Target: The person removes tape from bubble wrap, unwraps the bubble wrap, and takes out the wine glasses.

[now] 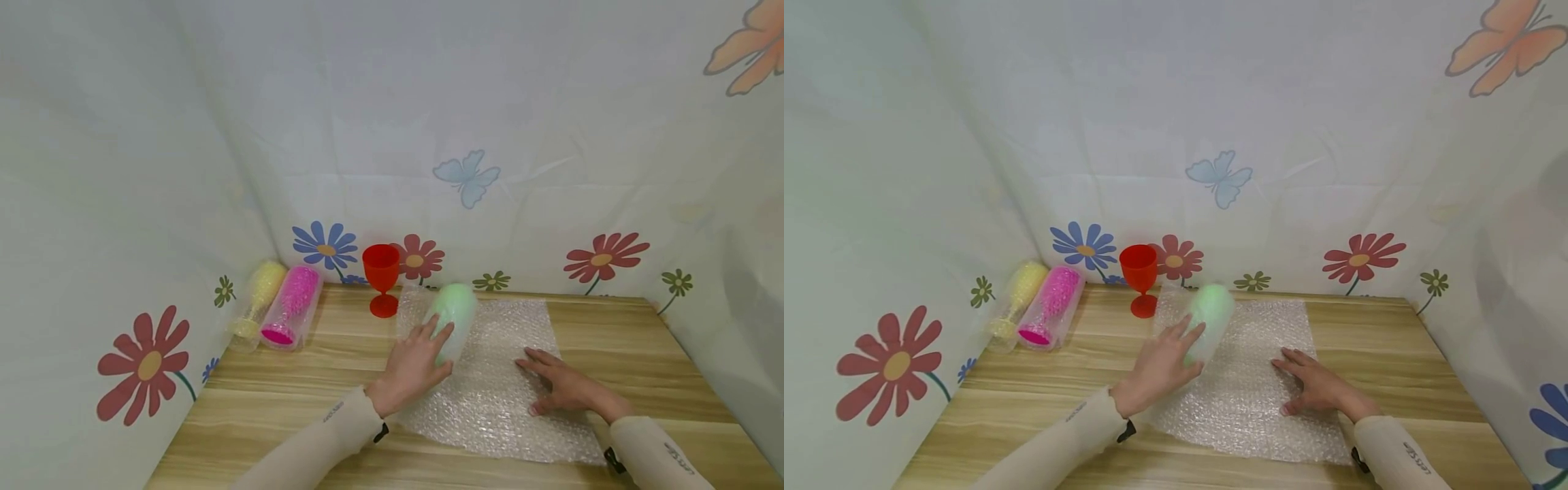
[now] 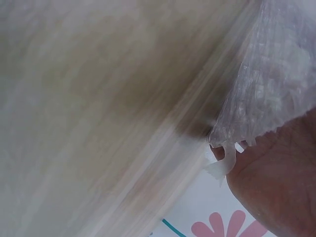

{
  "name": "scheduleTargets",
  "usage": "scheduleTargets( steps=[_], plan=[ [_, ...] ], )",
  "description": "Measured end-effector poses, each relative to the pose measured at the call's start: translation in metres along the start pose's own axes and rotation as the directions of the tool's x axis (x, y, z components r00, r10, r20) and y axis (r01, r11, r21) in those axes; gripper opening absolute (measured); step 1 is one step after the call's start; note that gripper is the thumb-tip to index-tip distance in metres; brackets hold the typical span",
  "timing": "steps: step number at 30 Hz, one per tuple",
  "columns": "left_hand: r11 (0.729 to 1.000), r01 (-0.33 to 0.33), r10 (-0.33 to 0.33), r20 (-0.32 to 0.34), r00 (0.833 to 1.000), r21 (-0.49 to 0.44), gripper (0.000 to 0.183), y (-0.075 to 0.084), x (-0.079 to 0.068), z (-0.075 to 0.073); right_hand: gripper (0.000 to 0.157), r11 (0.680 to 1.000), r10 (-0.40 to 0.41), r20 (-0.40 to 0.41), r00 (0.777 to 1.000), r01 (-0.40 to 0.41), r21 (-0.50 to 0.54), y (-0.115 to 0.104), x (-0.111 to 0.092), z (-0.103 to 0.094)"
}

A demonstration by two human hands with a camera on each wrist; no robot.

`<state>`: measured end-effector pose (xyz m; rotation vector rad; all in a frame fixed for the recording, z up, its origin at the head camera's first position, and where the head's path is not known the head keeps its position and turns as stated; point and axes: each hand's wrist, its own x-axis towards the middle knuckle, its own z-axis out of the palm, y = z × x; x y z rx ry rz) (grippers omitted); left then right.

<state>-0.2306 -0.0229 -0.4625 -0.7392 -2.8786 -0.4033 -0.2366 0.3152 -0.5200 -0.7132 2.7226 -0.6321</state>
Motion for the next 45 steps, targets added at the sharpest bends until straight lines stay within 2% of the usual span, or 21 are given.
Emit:
scheduleTargets(
  steps=[9, 13, 21, 26, 29, 35, 45],
  plan=[
    [1.0, 0.005, -0.006, 0.035, 0.999, 0.008, 0.069, -0.001, 0.004, 0.015, 0.092, 1.0, 0.004, -0.004, 1.0, -0.004, -0.003, 0.001, 0.001, 0.001],
    [0.999, 0.012, -0.01, 0.042, 0.999, -0.042, 0.07, 0.002, 0.003, 0.018, 0.093, 1.0, 0.006, -0.004, 1.0, -0.006, -0.003, 0.002, 0.001, 0.002],
    [0.99, 0.038, -0.02, 0.134, 0.991, -0.139, 0.071, 0.013, -0.001, 0.024, 0.092, 1.0, 0.023, -0.002, 1.0, -0.023, 0.001, 0.0, 0.0, 0.002],
    [0.986, 0.047, -0.023, 0.149, 0.989, -0.16, 0.071, 0.019, -0.002, 0.032, 0.092, 0.999, 0.035, -0.003, 0.999, -0.035, 0.0, -0.002, 0.0, 0.002],
    [0.985, 0.015, 0.009, 0.139, 0.99, -0.169, 0.064, 0.018, -0.002, 0.034, 0.092, 1.0, 0.029, -0.01, 1.0, -0.029, -0.002, 0.0, 0.0, 0.003],
    [0.977, -0.091, 0.115, 0.113, 0.987, -0.193, 0.047, 0.011, -0.005, 0.036, 0.092, 1.0, 0.014, -0.015, 1.0, -0.014, -0.015, 0.002, 0.0, 0.003],
    [0.977, -0.134, 0.152, 0.094, 0.984, -0.167, 0.057, 0.003, -0.009, 0.039, 0.093, 0.999, 0.035, 0.0, 0.999, -0.035, -0.024, 0.001, 0.002, 0.002]
  ],
)
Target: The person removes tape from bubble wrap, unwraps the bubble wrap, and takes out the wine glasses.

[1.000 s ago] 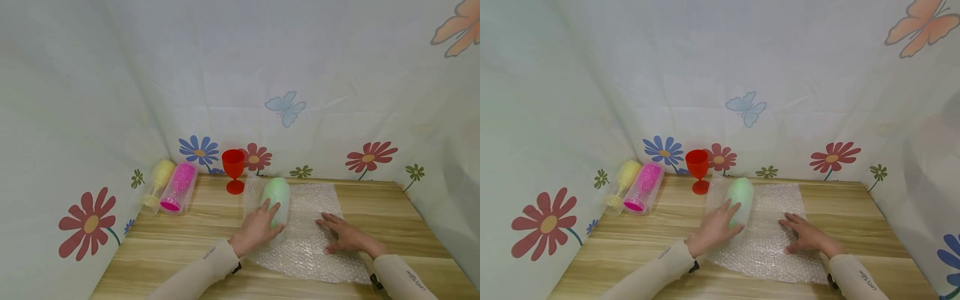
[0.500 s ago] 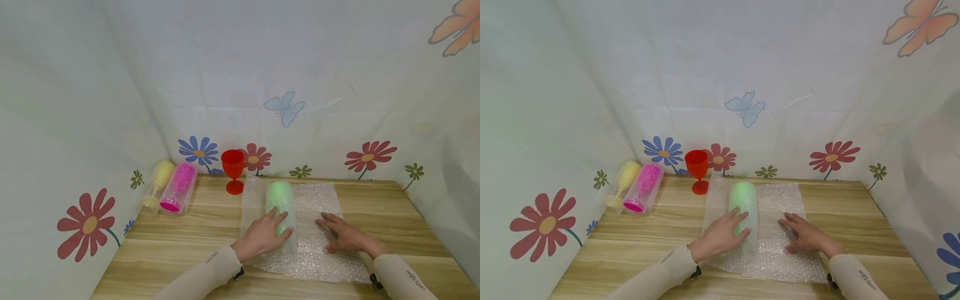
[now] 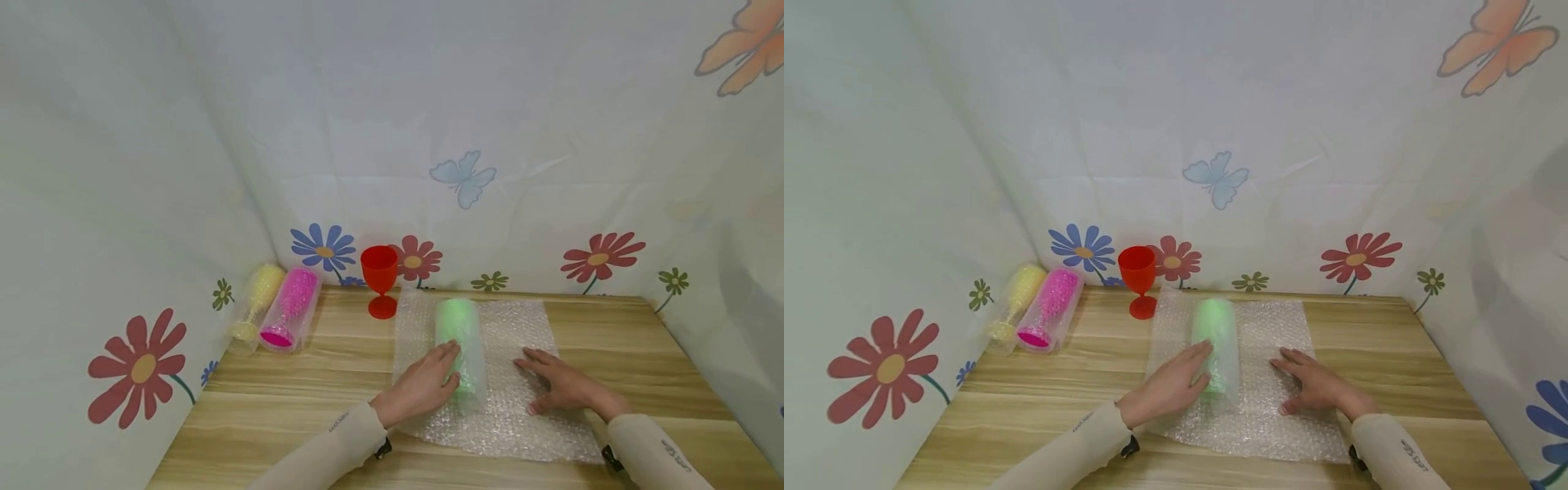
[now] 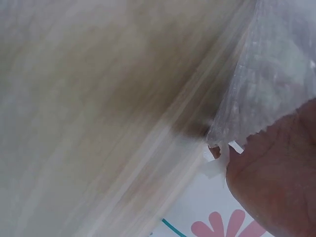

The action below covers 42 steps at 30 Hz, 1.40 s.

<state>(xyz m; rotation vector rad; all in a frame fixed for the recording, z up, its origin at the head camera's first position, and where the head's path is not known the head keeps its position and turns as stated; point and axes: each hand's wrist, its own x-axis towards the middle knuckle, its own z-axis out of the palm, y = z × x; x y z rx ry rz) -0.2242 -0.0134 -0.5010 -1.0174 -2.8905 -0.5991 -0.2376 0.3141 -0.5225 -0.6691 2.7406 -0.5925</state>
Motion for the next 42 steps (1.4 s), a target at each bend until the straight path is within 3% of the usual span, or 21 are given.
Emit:
scheduleTargets(
  steps=[6, 11, 14, 17, 21, 23, 30, 37, 42],
  plan=[
    [1.0, 0.013, -0.013, 0.019, 1.0, -0.006, 0.056, -0.001, 0.0, 0.0, 0.091, 0.999, 0.032, 0.046, 0.998, -0.032, -0.003, -0.006, 0.001, -0.002],
    [0.999, 0.026, -0.026, 0.027, 0.999, -0.019, 0.055, 0.0, 0.001, -0.001, 0.086, 0.994, -0.041, 0.049, 0.998, 0.046, -0.104, -0.016, 0.001, -0.008],
    [1.0, 0.025, -0.024, 0.018, 1.0, -0.011, 0.054, 0.002, 0.001, -0.002, 0.081, 0.977, -0.1, 0.014, 0.995, 0.1, -0.186, -0.024, 0.002, -0.014],
    [1.0, 0.028, -0.028, 0.017, 0.999, -0.014, 0.055, 0.004, 0.003, -0.003, 0.075, 0.971, -0.11, -0.053, 0.992, 0.096, -0.221, -0.036, 0.004, -0.023],
    [0.999, 0.039, -0.039, 0.016, 0.999, -0.017, 0.054, 0.005, 0.005, -0.004, 0.071, 0.987, -0.067, -0.145, 0.987, 0.044, -0.157, -0.061, 0.008, -0.035],
    [0.999, 0.043, -0.043, 0.017, 0.999, -0.013, 0.054, 0.004, 0.005, -0.004, 0.072, 0.993, -0.048, -0.154, 0.987, 0.031, -0.115, -0.074, 0.01, -0.038],
    [0.999, 0.04, -0.04, 0.026, 0.999, -0.009, 0.053, 0.003, 0.002, -0.003, 0.074, 0.996, -0.032, -0.078, 0.996, 0.026, -0.087, -0.107, 0.012, -0.047],
    [0.998, 0.061, -0.061, 0.041, 0.997, -0.01, 0.053, 0.005, 0.004, -0.002, 0.077, 0.995, -0.014, 0.074, 0.997, 0.022, -0.101, -0.127, -0.001, -0.076],
    [0.999, 0.046, -0.046, 0.041, 0.998, -0.018, 0.053, 0.008, 0.004, -0.005, 0.076, 0.994, 0.003, 0.018, 1.0, -0.001, -0.107, -0.13, -0.003, -0.087]
  ],
)
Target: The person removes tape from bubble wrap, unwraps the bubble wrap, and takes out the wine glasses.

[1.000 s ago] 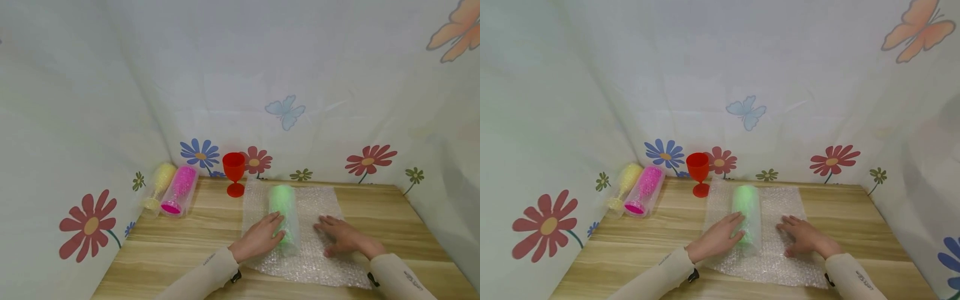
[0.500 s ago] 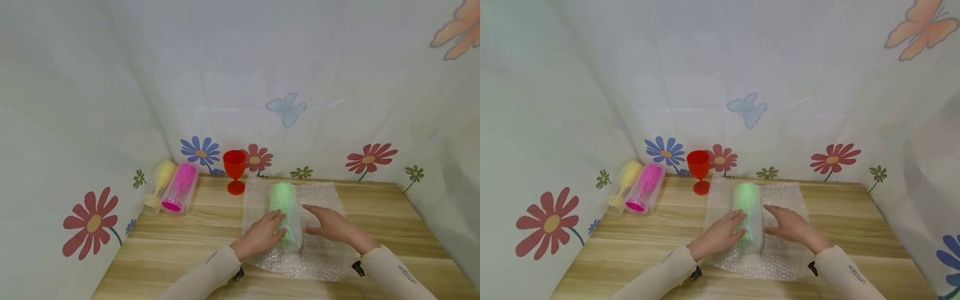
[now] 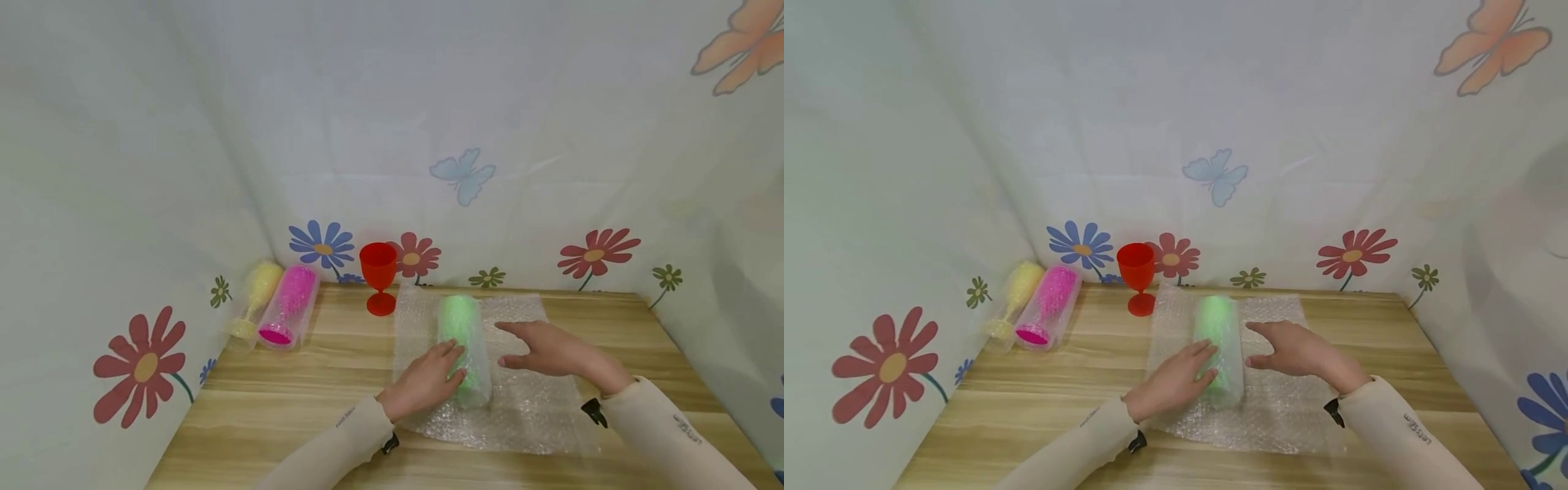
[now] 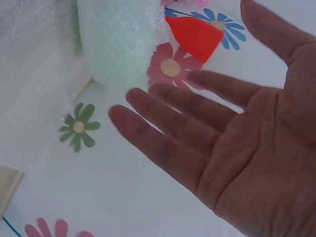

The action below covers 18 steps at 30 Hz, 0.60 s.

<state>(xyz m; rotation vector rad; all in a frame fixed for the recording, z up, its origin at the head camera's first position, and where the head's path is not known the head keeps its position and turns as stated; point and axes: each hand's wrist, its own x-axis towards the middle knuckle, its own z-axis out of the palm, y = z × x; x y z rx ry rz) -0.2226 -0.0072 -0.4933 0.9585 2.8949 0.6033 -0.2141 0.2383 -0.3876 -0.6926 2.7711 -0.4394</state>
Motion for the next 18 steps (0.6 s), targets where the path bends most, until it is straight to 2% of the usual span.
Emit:
scheduleTargets(
  steps=[8, 18],
  plan=[
    [1.0, 0.006, -0.006, 0.004, 1.0, -0.006, 0.052, 0.001, -0.003, -0.001, 0.084, 0.989, 0.064, -0.097, 0.993, -0.05, 0.141, 0.011, 0.029, 0.04],
    [1.0, 0.016, -0.016, 0.005, 1.0, -0.012, 0.052, 0.0, -0.001, -0.001, 0.089, 0.967, 0.136, -0.143, 0.98, -0.099, 0.235, 0.012, 0.049, 0.068]
  ],
)
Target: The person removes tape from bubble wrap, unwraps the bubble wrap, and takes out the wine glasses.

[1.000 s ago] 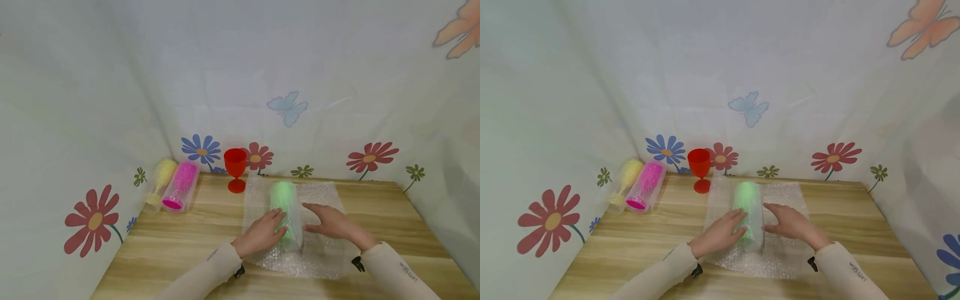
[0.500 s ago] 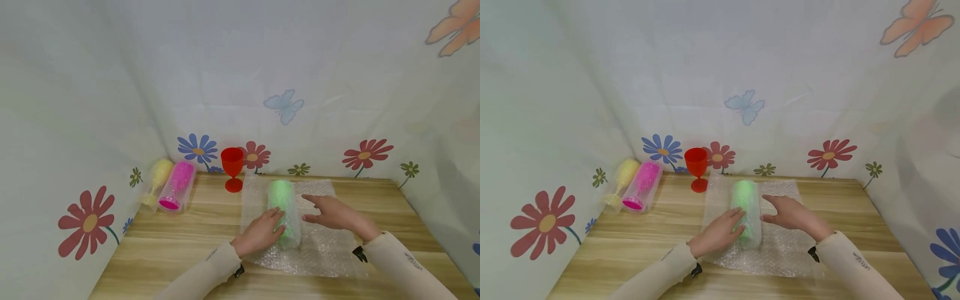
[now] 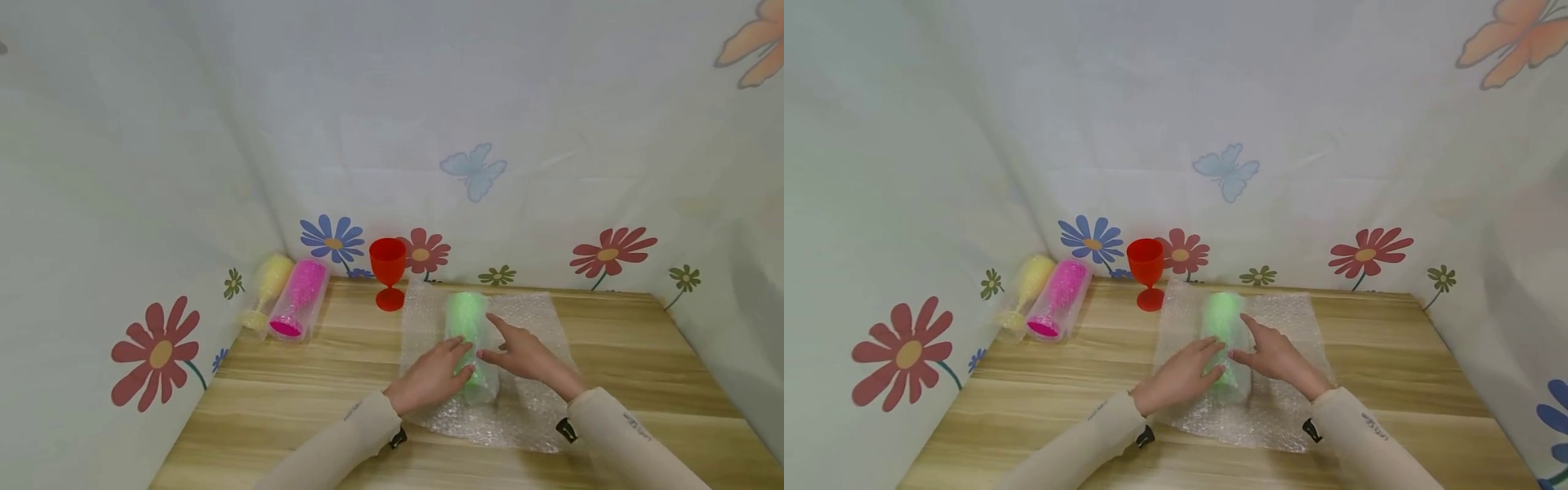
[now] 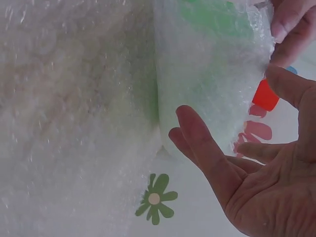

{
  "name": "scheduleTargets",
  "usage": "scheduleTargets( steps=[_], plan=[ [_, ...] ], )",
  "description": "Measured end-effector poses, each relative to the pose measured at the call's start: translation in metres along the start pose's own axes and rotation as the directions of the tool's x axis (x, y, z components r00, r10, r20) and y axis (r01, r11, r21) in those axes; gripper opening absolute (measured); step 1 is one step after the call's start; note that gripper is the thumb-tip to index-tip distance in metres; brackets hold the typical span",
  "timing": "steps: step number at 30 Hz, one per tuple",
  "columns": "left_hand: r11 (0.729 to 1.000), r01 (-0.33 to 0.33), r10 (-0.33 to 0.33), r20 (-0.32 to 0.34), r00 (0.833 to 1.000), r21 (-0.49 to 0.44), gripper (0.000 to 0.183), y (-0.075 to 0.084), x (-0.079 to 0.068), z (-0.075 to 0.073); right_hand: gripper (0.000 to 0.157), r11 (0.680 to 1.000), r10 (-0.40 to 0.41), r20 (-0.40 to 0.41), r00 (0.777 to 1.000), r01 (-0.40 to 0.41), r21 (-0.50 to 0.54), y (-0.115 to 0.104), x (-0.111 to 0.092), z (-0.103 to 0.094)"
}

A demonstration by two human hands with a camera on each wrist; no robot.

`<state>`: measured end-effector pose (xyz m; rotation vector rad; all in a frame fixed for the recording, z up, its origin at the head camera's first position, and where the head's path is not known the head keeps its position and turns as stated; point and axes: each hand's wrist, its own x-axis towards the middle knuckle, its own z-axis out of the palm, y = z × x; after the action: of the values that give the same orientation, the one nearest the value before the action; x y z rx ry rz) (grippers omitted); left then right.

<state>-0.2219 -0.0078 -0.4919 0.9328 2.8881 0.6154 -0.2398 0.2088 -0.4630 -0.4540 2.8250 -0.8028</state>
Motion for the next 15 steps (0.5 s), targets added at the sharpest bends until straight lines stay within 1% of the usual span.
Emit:
scheduleTargets(
  steps=[5, 7, 11, 15],
  plan=[
    [1.0, 0.003, -0.002, 0.015, 1.0, -0.017, 0.051, 0.0, 0.003, 0.001, 0.083, 0.999, -0.008, -0.002, 1.0, 0.008, 0.036, 0.003, 0.001, 0.009],
    [1.0, 0.004, -0.004, 0.008, 1.0, -0.022, 0.051, 0.0, 0.005, 0.001, 0.08, 0.999, -0.01, -0.008, 1.0, 0.01, 0.053, 0.003, 0.001, 0.01],
    [0.999, 0.012, -0.012, -0.013, 1.0, -0.031, 0.052, -0.001, 0.009, -0.001, 0.074, 0.996, -0.01, -0.003, 1.0, 0.011, 0.087, 0.001, 0.002, 0.009],
    [0.999, 0.018, -0.019, -0.011, 1.0, -0.041, 0.057, -0.002, 0.012, 0.0, 0.069, 0.997, -0.015, 0.016, 1.0, 0.014, 0.081, 0.0, 0.003, 0.005]
  ],
)
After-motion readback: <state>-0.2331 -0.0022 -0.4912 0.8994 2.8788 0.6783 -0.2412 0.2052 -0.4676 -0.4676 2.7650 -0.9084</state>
